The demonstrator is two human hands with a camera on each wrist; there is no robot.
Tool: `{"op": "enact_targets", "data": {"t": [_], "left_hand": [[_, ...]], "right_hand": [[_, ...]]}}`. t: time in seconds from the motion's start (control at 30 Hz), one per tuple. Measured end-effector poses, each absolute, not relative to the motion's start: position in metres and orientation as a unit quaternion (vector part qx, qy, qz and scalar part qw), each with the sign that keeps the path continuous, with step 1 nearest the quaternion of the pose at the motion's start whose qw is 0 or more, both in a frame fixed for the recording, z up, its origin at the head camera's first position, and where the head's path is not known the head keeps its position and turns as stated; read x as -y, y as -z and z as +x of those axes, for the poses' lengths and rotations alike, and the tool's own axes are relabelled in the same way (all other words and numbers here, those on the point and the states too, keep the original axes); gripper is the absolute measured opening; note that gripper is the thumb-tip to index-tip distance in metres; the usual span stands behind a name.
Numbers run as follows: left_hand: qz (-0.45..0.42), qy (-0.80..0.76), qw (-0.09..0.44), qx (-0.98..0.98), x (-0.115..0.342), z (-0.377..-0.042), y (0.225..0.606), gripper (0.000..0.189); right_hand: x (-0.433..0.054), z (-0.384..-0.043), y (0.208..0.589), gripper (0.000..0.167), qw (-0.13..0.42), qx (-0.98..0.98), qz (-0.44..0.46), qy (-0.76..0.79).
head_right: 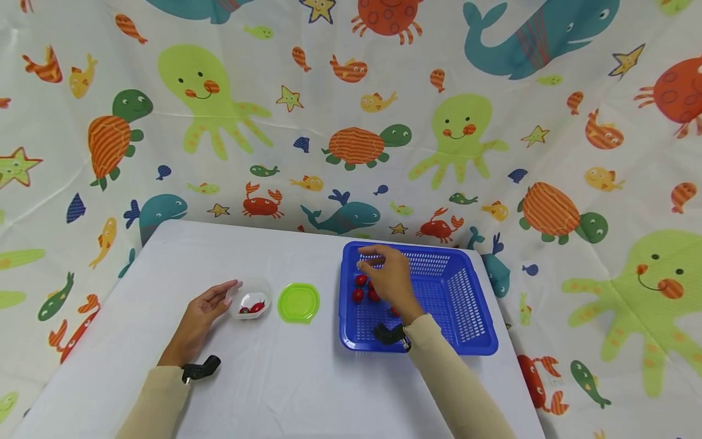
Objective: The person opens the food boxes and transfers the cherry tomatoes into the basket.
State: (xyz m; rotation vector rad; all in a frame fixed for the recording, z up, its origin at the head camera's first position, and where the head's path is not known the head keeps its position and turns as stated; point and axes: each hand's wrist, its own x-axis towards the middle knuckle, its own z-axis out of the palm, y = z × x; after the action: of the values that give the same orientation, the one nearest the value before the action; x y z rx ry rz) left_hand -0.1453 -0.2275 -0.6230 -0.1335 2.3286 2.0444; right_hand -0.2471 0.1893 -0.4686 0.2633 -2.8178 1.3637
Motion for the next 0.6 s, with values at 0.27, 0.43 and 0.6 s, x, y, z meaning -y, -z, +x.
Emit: {"op": "enact_targets", "data": {"t": [0.27, 0.43, 0.6], "left_hand": [[-0.047, -0.654, 0.02, -0.754, 0.227, -0.145, 0.622, 0.053], [-0.051, -0.651, 0.024, -0.757, 0.227, -0.145, 0.623, 0.054], [-0.052, -0.654, 0.024, -0.754, 0.227, -0.145, 0.623, 0.054]], "right_hand": [[-0.153, -0.236, 0.475, 0.031, -0.011, 0.888, 0.11, -0.447], [-0.131, -0.23, 0.48, 0.032, -0.018, 0.873, 0.136, -0.469], [-0.112, -0.224, 0.481, 0.032, -0.045, 0.86, 0.156, -0.484]]}}
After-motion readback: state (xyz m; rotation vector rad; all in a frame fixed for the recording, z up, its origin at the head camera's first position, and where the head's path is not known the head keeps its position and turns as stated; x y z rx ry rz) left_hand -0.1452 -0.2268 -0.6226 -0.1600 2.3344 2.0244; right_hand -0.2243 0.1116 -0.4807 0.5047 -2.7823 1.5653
